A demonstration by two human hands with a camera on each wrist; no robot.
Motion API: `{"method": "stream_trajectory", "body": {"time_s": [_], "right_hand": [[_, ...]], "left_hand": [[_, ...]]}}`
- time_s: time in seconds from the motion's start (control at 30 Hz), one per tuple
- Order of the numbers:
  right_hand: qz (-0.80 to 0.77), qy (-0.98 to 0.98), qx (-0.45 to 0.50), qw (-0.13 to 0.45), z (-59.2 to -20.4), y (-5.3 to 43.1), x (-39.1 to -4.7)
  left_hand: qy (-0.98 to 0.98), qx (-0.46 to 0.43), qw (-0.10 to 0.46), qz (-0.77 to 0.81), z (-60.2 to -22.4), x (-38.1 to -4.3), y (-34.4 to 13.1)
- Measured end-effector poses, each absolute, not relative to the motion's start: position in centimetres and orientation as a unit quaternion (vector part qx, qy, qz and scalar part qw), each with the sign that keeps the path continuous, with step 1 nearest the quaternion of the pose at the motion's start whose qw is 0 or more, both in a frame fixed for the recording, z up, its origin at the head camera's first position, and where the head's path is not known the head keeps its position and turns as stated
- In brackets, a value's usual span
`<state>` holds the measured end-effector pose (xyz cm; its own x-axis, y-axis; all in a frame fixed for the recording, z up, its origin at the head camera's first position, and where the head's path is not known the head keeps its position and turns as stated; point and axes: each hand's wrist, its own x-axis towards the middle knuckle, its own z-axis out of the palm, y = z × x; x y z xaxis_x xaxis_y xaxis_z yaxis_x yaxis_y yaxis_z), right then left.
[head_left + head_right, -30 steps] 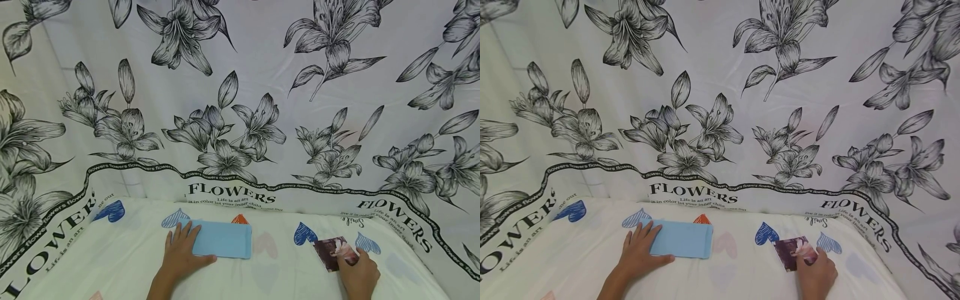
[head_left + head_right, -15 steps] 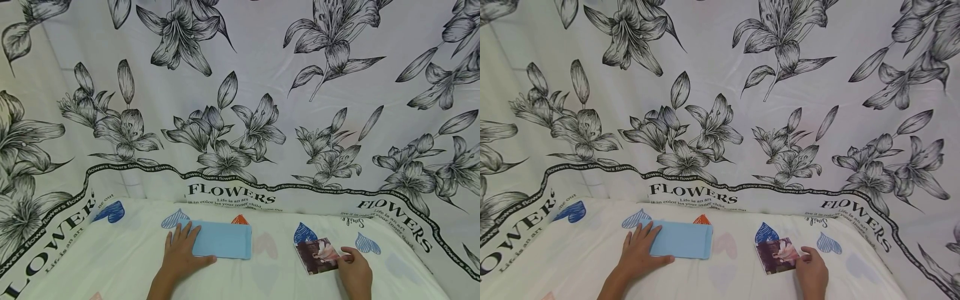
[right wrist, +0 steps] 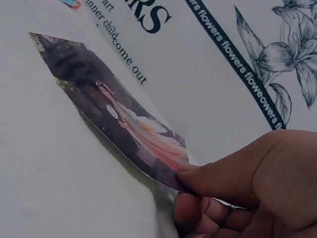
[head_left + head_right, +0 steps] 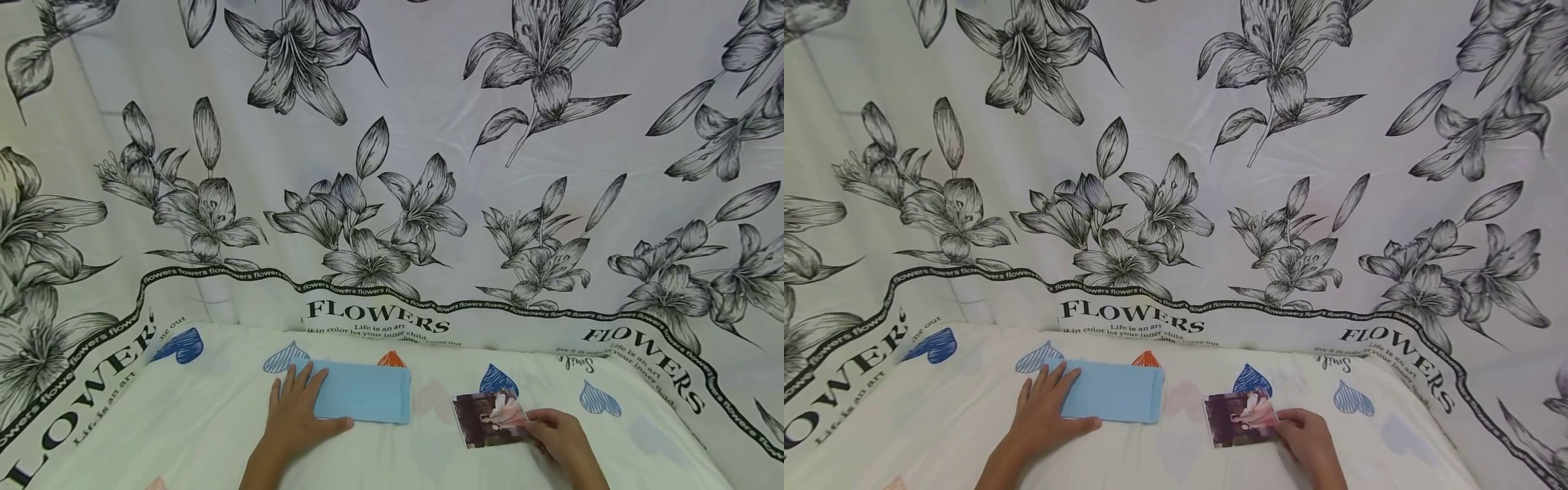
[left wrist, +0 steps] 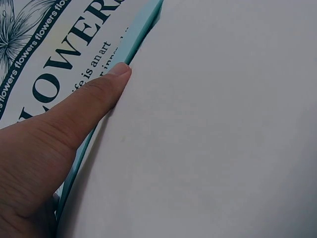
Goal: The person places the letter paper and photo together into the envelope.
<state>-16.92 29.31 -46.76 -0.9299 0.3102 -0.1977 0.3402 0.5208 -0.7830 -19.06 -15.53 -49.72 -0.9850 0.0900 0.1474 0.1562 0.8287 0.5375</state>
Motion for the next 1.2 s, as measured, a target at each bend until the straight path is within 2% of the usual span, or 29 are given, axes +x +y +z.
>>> {"method": "stream_trajectory", "body": {"time_s": [0.53, 0.77, 1.2], "right_hand": [[-0.691, 0.705, 0.144, 0.07, -47.5, 26.2, -17.3], [-0.715, 0.689, 0.107, 0.051, -48.1, 23.8, -17.8], [-0.702, 0.702, 0.121, 0.016, -48.6, 21.0, -18.3]], "left_hand": [[-0.956, -0.065, 0.061, -0.279, -49.6, -19.0, -15.5], [-0.956, -0.065, 0.06, -0.279, -49.5, -18.8, -15.5], [-0.955, -0.066, 0.066, -0.282, -49.6, -19.0, -15.5]]}}
